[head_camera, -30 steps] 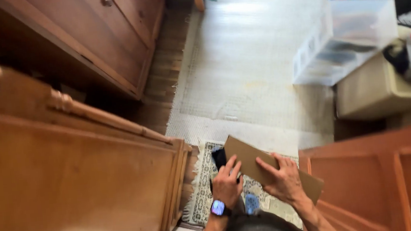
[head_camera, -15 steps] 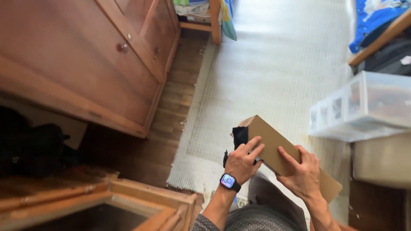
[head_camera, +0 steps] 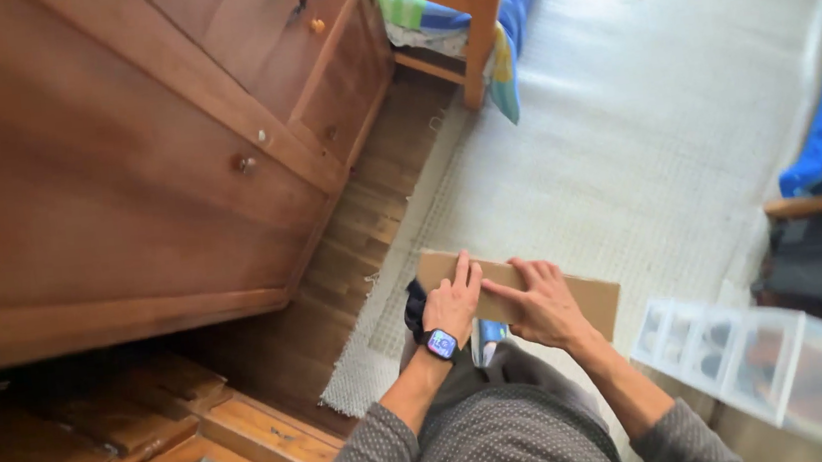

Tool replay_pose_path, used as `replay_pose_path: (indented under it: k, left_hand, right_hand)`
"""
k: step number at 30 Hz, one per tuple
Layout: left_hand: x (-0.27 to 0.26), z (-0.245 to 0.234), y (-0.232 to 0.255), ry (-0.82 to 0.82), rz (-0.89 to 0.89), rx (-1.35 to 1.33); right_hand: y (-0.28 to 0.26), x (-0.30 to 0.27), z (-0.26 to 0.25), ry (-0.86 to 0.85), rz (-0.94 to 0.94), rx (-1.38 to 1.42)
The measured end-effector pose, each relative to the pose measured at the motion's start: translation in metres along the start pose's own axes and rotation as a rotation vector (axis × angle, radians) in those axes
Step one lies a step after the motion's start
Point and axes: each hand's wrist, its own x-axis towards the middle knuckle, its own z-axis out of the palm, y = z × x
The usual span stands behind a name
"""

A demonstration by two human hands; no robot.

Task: Tidying up clothes and hangers from a bed and then cleaning a window sill with a wet cloth.

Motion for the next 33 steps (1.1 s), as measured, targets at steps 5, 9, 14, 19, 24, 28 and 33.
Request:
replay_pose_path:
  k: [5,9,14,19,24,28,33]
  left_hand:
    - [0.095,0.004,-0.052,-0.098,-0.089,0.07]
    - [0.174,-0.003,-0.106,-0.087,-0.175,-0.172]
    - [0.279,0.007,-0.157,-0.083,-0.287,-0.287]
    - [0.362,0.08,-0.225,-0.367,-0.666,-0.229]
    - [0.408,0.138,-0.302,-0.482,-0.897,-0.166]
    - [0.449,0.116,-0.345,-0.415,-1.227,-0.172]
    - [0.455,0.095,-0.339,-0.235,-1.309,-0.111]
  right_hand:
    - [0.047,0.136,-0.002,-0.08,-0.15,-0.014]
    - [0.089,0.235,0.016,-0.09,-0.06,0.013]
    - [0.135,0.352,0.038,-0.099,0.017,0.034]
    - [0.178,0.462,0.069,-0.11,-0.03,0.023]
    - [0.231,0.56,0.135,-0.171,-0.063,0.051]
    - [0.264,0.604,0.178,-0.091,-0.106,0.05]
    - [0.282,0.665,0.212,-0.03,-0.023,0.036]
